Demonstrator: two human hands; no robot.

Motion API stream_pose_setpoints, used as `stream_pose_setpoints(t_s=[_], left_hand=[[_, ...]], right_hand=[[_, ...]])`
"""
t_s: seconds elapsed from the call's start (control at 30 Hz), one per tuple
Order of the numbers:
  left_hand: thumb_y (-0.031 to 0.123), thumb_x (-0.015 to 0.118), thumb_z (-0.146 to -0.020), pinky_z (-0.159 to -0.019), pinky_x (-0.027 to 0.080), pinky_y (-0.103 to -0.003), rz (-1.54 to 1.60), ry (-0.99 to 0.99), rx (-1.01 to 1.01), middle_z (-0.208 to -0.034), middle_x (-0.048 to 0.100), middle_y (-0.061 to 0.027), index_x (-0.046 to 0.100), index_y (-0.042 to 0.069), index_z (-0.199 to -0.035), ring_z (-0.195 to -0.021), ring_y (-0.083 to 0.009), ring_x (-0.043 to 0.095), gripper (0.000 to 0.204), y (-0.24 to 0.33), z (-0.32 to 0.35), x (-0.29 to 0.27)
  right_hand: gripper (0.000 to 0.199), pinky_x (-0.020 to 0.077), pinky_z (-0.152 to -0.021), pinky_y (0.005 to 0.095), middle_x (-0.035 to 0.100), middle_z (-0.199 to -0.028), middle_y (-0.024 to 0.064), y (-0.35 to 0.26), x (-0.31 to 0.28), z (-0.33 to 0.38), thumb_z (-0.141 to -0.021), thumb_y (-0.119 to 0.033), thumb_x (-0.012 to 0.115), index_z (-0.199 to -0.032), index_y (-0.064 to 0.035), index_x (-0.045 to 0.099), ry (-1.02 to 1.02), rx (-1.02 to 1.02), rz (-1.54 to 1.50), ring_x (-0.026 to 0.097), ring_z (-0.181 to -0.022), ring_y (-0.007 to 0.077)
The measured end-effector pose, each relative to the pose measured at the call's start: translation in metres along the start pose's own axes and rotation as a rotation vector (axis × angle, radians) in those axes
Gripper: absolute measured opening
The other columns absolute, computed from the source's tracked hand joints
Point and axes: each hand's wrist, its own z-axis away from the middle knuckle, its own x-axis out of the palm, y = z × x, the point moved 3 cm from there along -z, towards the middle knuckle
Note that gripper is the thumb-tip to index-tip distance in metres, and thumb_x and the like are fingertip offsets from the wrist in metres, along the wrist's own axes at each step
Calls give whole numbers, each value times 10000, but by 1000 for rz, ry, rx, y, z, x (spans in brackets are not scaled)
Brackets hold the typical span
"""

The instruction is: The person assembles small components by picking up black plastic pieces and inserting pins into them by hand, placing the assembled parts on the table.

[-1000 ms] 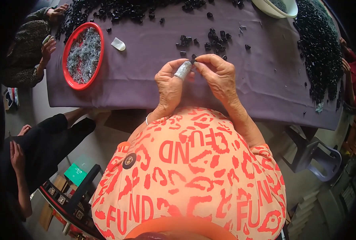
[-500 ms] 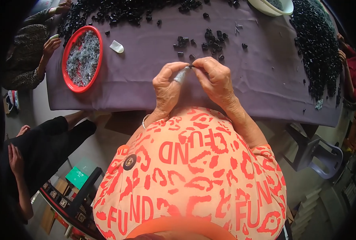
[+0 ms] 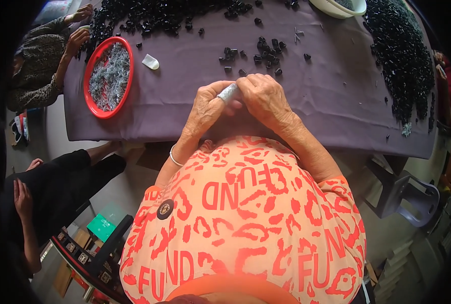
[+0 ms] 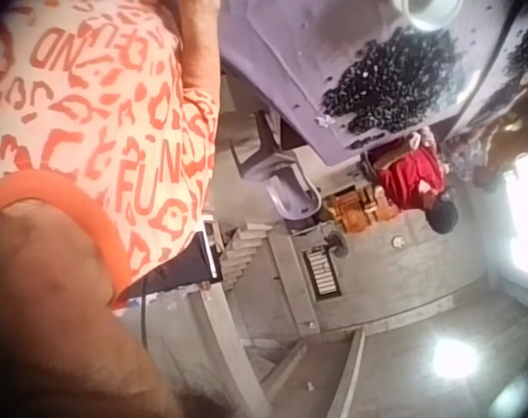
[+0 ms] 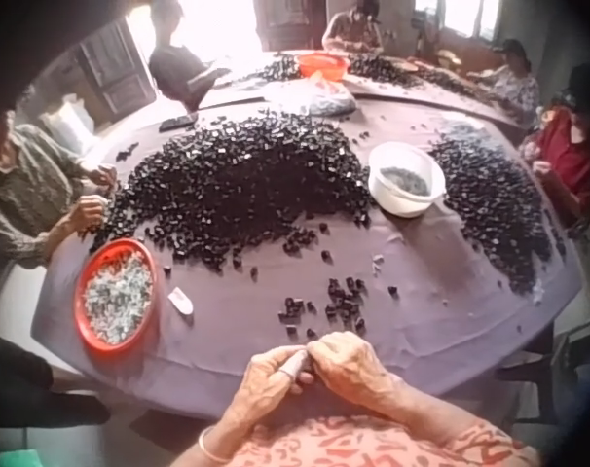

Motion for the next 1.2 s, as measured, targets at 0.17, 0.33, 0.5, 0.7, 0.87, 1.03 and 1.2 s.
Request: stream_pose_setpoints(t_s=[0.17,0.33,0.5,0.7,0.87,1.03,1.2], left_hand=[[152,557,-885,-538,497,-206,-47,-36,-70,-864,657,-84,620,-20,-1047,-702,-117,643,245,12,-3,0],[208,583,-882,-525,489,-194,-43,-82,-177,-877,663,-88,620,-17,-1025,-711,-129,653,269,14,-8,-1],[220,604,-867,-516,482,-205,-8,-94,-194,-854,659,-81,632,-6,-1000,-705,-132,651,264,8,-11,-2],[219,636,-841,-538,496,-227,-29,-107,-184,-877,665,-87,637,2,-1005,-725,-142,651,272,8,-12,-3],[213,667,-809,-537,486,-214,-41,-75,-213,-870,672,-64,641,10,-1011,-721,-120,641,288,9,-12,-3],[186,624,-821,-595,496,-243,-251,-210,97,-882,661,-76,632,1,-982,-751,-150,634,246,-8,-17,-23],[147,570,-827,-901,429,-376,-469,-45,411,-1133,523,-175,497,-4,-1137,-1069,-315,516,353,-10,-9,-16]], right_hand=[[364,443,-645,369,558,-750,97,-1,-4,1,-722,0,619,-1068,-37,514,82,36,-83,570,-716,260],[394,439,-652,349,540,-730,79,-1,-6,5,-720,2,620,-1097,-31,510,75,-39,-60,559,-697,242],[390,441,-660,332,542,-724,55,0,-6,6,-707,-12,642,-1080,-34,528,136,-79,-7,558,-688,214],[392,449,-648,336,549,-690,48,-4,-9,3,-715,-131,657,-1073,-29,532,236,-151,-57,565,-655,205],[479,463,-719,362,595,-858,90,0,-12,7,-660,-13,672,-1117,-16,527,110,-116,-75,589,-793,250],[366,449,-800,366,612,-952,100,-20,-16,-17,-733,-228,677,-1033,-45,575,277,-165,-230,588,-887,262],[335,437,-855,360,624,-1004,78,-27,16,-36,-832,-338,563,-1045,-80,585,162,-114,-294,588,-984,223]])
